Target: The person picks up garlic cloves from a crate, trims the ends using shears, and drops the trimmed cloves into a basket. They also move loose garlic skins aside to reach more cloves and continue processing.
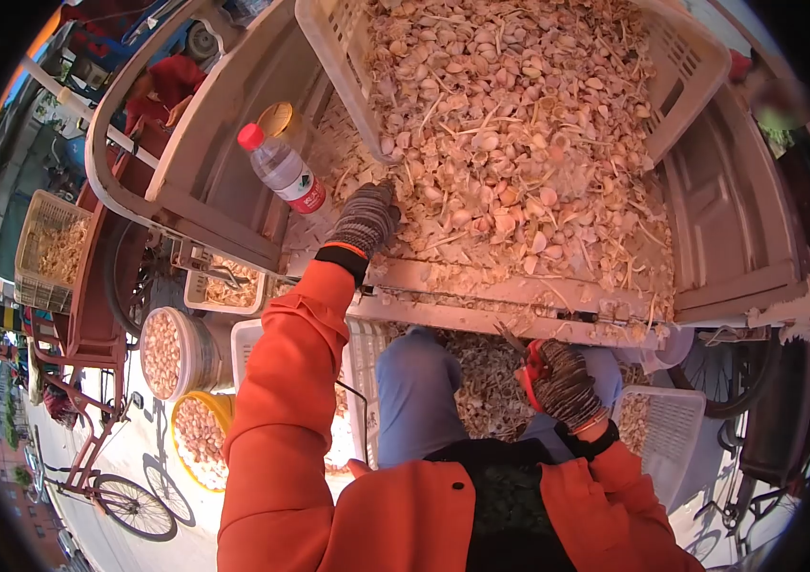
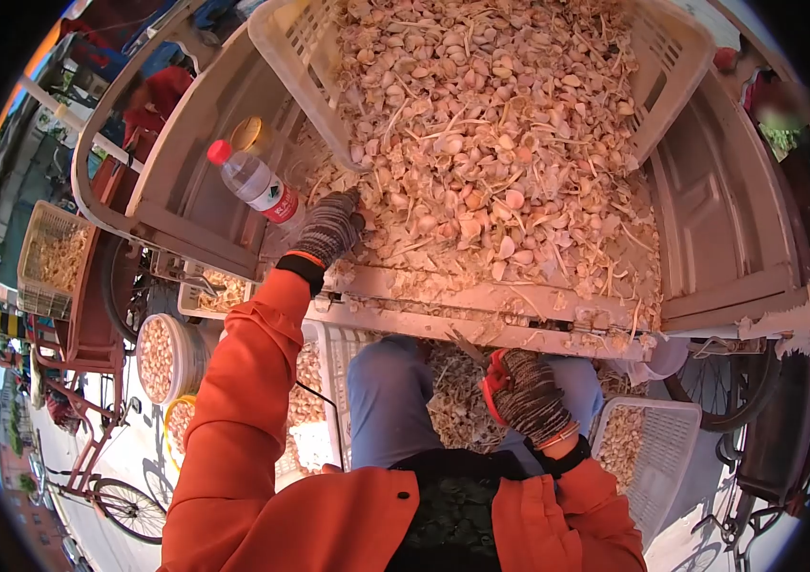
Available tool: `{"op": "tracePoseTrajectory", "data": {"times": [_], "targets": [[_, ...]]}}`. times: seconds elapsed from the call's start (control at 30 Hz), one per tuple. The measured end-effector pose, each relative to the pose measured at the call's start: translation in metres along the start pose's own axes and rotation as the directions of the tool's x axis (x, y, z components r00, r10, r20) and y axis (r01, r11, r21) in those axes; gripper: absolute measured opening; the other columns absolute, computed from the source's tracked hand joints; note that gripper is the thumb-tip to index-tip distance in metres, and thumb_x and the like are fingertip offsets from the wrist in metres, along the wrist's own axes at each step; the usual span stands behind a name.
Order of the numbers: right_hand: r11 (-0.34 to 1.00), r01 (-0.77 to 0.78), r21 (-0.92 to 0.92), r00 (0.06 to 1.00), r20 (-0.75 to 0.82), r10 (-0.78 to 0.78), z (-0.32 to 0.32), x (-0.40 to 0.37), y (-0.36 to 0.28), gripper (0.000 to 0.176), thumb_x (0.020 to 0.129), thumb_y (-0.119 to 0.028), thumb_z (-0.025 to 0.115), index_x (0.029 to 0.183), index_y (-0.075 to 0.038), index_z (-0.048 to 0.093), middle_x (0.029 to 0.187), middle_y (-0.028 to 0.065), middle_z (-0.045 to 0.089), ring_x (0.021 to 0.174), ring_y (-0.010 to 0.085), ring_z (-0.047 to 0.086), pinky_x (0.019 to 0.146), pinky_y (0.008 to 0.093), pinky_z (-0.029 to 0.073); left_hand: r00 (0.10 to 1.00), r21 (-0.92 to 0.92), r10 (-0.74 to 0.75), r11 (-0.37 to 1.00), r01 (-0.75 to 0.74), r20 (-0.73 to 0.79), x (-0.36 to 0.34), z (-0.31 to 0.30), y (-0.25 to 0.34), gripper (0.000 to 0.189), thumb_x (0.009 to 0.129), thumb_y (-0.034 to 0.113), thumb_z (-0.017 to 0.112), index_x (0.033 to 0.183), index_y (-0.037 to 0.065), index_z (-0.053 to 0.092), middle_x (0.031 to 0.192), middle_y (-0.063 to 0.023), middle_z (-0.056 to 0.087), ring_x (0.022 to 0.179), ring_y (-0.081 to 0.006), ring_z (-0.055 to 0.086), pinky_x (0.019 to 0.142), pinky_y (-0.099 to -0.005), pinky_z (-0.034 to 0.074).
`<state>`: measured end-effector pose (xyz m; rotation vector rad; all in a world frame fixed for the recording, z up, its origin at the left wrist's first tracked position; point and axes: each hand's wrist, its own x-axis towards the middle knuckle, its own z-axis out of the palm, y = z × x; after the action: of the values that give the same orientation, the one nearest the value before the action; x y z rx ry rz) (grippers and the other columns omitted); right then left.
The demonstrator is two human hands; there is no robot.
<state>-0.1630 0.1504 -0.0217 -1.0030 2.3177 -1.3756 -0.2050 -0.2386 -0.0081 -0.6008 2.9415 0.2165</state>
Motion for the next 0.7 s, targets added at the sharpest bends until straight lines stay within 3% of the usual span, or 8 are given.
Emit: {"op": "tracePoseTrajectory", "data": {"times": [0.03,0.2,0.33,0.4,0.43,0.47,0.6,0.7], "targets": [[0.999,-0.035,0.015,0.999,0.027,0.035,-0.002,0.000,-0.001,0.026,0.075,-0.002,0.066,0.101,0.001,0.060,0.087,0.0132,0.065,0.079,0.0220,0.065,0.064,0.0301,0.052,0.972,-0.084,-0.094,0.990,0.114,0.215,0.004,-0.009,0.008,0.039,0.081,0.020,0.060,0.115,0.001,0.051,0.095,-0.0201,0.065,0.093,-0.0353,0.062,0.080,-0.0399,0.049],[0.991,0.095,-0.088,0.995,0.023,-0.094,-0.007,-0.006,0.004,0.024,0.074,-0.001,0.064,0.098,0.000,0.060,0.085,0.0130,0.065,0.076,0.0231,0.064,0.063,0.0312,0.051,0.983,0.047,-0.114,0.993,0.108,0.145,0.003,0.000,0.028,0.055,0.076,0.024,0.069,0.118,-0.004,0.047,0.101,-0.0225,0.064,0.095,-0.0364,0.062,0.080,-0.0393,0.051],[0.998,0.045,-0.041,0.999,-0.012,-0.045,-0.014,-0.003,-0.009,0.026,0.073,-0.002,0.065,0.099,0.001,0.060,0.084,0.0133,0.064,0.075,0.0245,0.064,0.062,0.0317,0.050,0.984,-0.167,-0.141,0.973,0.157,0.106,-0.006,-0.003,0.022,0.039,0.079,0.023,0.068,0.107,0.000,0.054,0.092,-0.0166,0.066,0.076,-0.0255,0.064,0.067,-0.0345,0.051],[0.999,-0.005,-0.045,0.999,-0.036,0.004,-0.020,0.000,-0.015,0.028,0.073,-0.002,0.065,0.100,0.001,0.060,0.084,0.0132,0.064,0.076,0.0243,0.064,0.062,0.0315,0.050,0.998,-0.845,-0.057,0.535,0.010,-0.024,-0.036,0.002,0.021,0.025,0.083,0.020,0.064,0.099,0.003,0.055,0.085,-0.0094,0.067,0.058,-0.0119,0.054,0.053,-0.0264,0.045],[0.990,0.071,-0.120,0.994,-0.078,-0.081,-0.023,0.003,-0.016,0.028,0.073,-0.002,0.065,0.100,0.001,0.060,0.084,0.0134,0.064,0.075,0.0245,0.064,0.062,0.0314,0.050,0.997,-0.968,-0.048,0.240,0.068,0.058,-0.054,0.002,0.030,0.016,0.086,0.017,0.061,0.097,0.006,0.055,0.082,-0.0039,0.066,0.051,-0.0044,0.044,0.046,-0.0199,0.038],[0.970,0.140,-0.197,0.981,-0.108,-0.164,-0.024,0.005,-0.017,0.028,0.073,-0.002,0.066,0.100,0.002,0.060,0.083,0.0136,0.064,0.075,0.0246,0.064,0.062,0.0313,0.050,0.997,-0.969,-0.039,0.234,0.075,0.067,-0.074,-0.002,0.041,0.016,0.086,0.017,0.061,0.097,0.006,0.055,0.082,-0.0039,0.066,0.051,-0.0044,0.044,0.046,-0.0199,0.038],[0.980,0.022,0.196,0.974,-0.225,0.023,-0.009,0.026,-0.028,0.030,0.074,-0.005,0.068,0.102,0.002,0.059,0.088,0.0145,0.065,0.076,0.0220,0.065,0.063,0.0314,0.051,0.983,-0.994,0.177,0.110,0.020,0.039,-0.165,0.000,0.102,0.018,0.086,0.020,0.064,0.096,0.007,0.057,0.081,-0.0025,0.065,0.054,-0.0039,0.045,0.047,-0.0187,0.037],[0.969,0.207,0.135,0.974,-0.121,-0.191,-0.001,0.018,-0.046,0.029,0.078,0.000,0.067,0.105,0.004,0.057,0.092,0.0101,0.065,0.084,0.0164,0.064,0.075,0.0287,0.051,0.961,-0.993,0.263,-0.052,0.109,0.092,-0.212,0.022,0.128,0.026,0.085,0.019,0.065,0.106,0.008,0.056,0.080,0.0010,0.061,0.056,-0.0028,0.044,0.050,-0.0182,0.036]]}}
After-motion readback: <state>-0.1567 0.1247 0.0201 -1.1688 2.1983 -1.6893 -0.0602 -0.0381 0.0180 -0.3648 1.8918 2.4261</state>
